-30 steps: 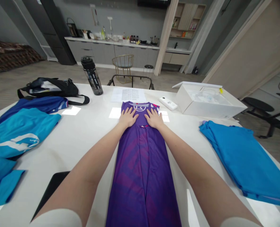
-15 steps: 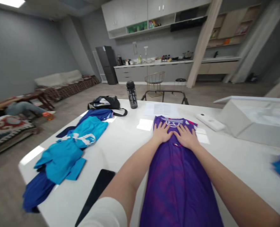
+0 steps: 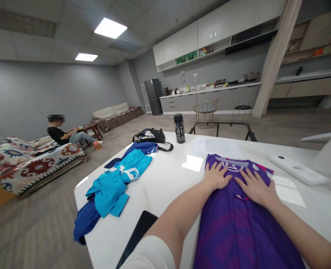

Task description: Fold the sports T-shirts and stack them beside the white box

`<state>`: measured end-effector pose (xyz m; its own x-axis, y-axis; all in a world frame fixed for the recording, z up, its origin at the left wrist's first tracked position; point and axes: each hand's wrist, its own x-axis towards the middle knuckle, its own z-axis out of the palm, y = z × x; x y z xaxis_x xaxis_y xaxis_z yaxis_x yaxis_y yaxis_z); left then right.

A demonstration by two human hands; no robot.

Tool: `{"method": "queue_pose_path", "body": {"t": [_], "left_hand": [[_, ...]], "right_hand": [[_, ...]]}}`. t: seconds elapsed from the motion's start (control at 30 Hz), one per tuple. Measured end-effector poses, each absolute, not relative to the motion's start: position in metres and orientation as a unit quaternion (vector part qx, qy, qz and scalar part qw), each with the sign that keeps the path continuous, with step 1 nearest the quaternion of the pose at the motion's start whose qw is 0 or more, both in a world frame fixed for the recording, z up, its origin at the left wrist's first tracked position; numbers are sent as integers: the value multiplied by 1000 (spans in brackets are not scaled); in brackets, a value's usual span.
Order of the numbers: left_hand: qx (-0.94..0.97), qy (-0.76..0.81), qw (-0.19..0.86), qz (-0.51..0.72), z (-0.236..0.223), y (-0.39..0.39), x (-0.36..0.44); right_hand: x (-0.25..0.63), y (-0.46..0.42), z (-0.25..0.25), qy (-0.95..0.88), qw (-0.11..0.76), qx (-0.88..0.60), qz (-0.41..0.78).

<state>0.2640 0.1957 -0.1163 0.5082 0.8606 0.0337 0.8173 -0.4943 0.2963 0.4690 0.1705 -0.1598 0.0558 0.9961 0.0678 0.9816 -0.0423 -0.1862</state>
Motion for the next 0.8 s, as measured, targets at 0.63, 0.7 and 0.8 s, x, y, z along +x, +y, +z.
{"method": "queue_pose_path", "body": {"t": [0.63,0.7,0.8], "left_hand": [[860,492,96,96,-116,212,266],[856,499,101,91,-116,210,269],[839,523,85,125,-113,214,270]], "right_hand": [[447,158,-111,-653,37,-752,80],[446,160,-109,-650,39,-754,86],[454,166,-104,-623,89,-775,52]]}}
